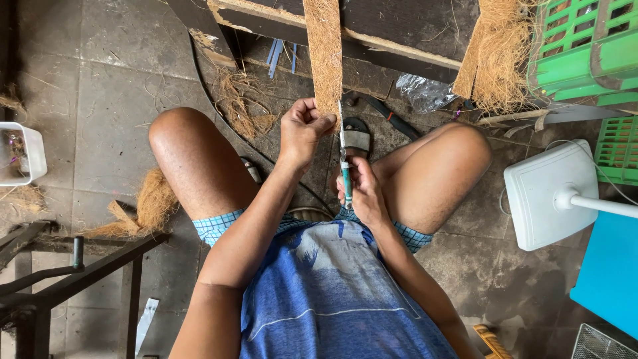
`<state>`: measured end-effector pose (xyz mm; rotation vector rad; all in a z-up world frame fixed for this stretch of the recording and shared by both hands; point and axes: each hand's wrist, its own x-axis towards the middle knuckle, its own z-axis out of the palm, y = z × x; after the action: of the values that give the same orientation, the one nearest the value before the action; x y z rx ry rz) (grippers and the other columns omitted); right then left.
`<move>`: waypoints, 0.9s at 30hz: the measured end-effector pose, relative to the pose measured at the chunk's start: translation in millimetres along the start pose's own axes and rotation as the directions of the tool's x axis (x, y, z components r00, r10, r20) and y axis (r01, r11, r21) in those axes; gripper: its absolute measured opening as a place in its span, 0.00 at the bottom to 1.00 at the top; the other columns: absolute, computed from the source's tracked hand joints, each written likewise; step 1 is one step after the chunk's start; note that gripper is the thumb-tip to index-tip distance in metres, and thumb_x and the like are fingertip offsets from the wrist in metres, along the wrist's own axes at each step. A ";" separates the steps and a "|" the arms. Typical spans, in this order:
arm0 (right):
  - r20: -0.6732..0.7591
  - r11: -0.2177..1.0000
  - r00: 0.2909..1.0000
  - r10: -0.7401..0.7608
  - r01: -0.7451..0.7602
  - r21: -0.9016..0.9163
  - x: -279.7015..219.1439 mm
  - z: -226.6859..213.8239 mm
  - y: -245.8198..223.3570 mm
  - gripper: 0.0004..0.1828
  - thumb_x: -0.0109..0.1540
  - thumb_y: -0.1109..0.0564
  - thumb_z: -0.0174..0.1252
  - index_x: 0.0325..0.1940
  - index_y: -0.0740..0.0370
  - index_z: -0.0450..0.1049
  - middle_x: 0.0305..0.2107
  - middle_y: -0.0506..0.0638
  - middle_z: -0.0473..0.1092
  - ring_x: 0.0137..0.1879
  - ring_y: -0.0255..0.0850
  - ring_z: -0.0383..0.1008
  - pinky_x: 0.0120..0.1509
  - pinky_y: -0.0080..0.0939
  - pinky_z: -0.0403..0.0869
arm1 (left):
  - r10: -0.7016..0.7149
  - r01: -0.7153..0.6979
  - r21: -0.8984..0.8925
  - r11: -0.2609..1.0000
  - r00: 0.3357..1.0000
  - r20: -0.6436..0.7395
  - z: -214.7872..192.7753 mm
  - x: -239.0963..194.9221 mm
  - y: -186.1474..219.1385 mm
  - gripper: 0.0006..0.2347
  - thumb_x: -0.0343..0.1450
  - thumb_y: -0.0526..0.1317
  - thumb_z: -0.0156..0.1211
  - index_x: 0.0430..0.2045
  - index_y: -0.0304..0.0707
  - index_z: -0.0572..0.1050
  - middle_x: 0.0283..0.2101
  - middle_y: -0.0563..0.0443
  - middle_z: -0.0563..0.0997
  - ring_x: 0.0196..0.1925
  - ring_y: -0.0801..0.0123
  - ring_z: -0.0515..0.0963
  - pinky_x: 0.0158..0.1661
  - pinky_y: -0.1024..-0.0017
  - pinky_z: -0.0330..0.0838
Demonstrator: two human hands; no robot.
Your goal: The person sits on the floor and uses scissors to trim and cut a large piece of coconut fiber mat into smaller strips. They repeatedly trim the edges and cut the material into narrower sections, placing the cut pieces aside.
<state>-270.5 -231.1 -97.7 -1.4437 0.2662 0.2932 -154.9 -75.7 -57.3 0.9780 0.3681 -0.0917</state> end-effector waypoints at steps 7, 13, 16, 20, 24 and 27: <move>0.021 1.000 1.000 0.006 -0.006 -0.004 0.4 5.8 -18.8 0.26 0.59 0.53 0.60 0.58 0.65 0.64 0.25 0.57 0.69 0.27 0.40 0.73 0.28 0.37 0.78 | 0.011 -0.011 -0.004 1.000 1.000 0.004 -0.7 -1.5 -0.9 0.11 0.63 0.23 0.66 0.36 0.28 0.73 0.24 0.51 0.73 0.26 0.72 0.80 0.30 0.73 0.84; 0.026 1.000 1.000 -0.007 0.008 -0.011 13.9 11.6 -39.5 0.29 0.59 0.47 0.60 0.58 0.65 0.62 0.26 0.57 0.70 0.28 0.40 0.73 0.30 0.37 0.78 | -0.017 0.017 0.008 1.000 0.999 0.044 -1.1 -7.8 -8.8 0.12 0.62 0.24 0.66 0.37 0.25 0.74 0.23 0.47 0.76 0.24 0.71 0.80 0.28 0.74 0.83; 0.029 1.000 1.000 -0.009 0.010 -0.013 17.0 12.7 -43.5 0.30 0.59 0.47 0.60 0.58 0.65 0.62 0.26 0.57 0.70 0.29 0.40 0.73 0.30 0.37 0.77 | -0.016 0.015 0.015 1.000 0.999 0.047 -5.3 -6.3 -10.6 0.12 0.62 0.23 0.66 0.37 0.24 0.74 0.22 0.45 0.76 0.24 0.70 0.80 0.28 0.73 0.83; 0.029 1.000 1.000 0.003 -0.004 0.008 18.6 11.0 -44.4 0.29 0.59 0.49 0.61 0.58 0.65 0.62 0.25 0.57 0.69 0.27 0.40 0.73 0.29 0.37 0.77 | -0.041 0.039 0.032 0.999 0.996 0.075 -6.9 -5.3 -5.7 0.12 0.62 0.23 0.65 0.37 0.25 0.75 0.23 0.45 0.76 0.25 0.71 0.80 0.28 0.74 0.82; 0.020 1.000 1.000 0.009 -0.009 0.009 17.7 7.0 -32.1 0.27 0.59 0.54 0.61 0.58 0.65 0.64 0.24 0.57 0.69 0.26 0.40 0.73 0.27 0.37 0.77 | -0.052 0.047 0.053 0.997 0.995 0.082 -9.9 -5.4 -9.2 0.12 0.62 0.24 0.66 0.37 0.26 0.75 0.24 0.45 0.77 0.25 0.71 0.80 0.29 0.74 0.82; 0.010 1.000 1.000 0.007 -0.007 0.014 18.5 5.2 -28.3 0.26 0.58 0.57 0.61 0.59 0.67 0.64 0.23 0.57 0.69 0.24 0.40 0.72 0.25 0.36 0.77 | -0.055 0.049 0.065 0.997 0.994 0.095 -13.1 -0.7 -8.2 0.12 0.62 0.26 0.67 0.37 0.26 0.74 0.24 0.45 0.77 0.26 0.71 0.81 0.29 0.74 0.82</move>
<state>-243.2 -228.2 -77.3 -1.4274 0.2650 0.3032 -160.9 -69.6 -70.2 1.0222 0.3036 -0.1983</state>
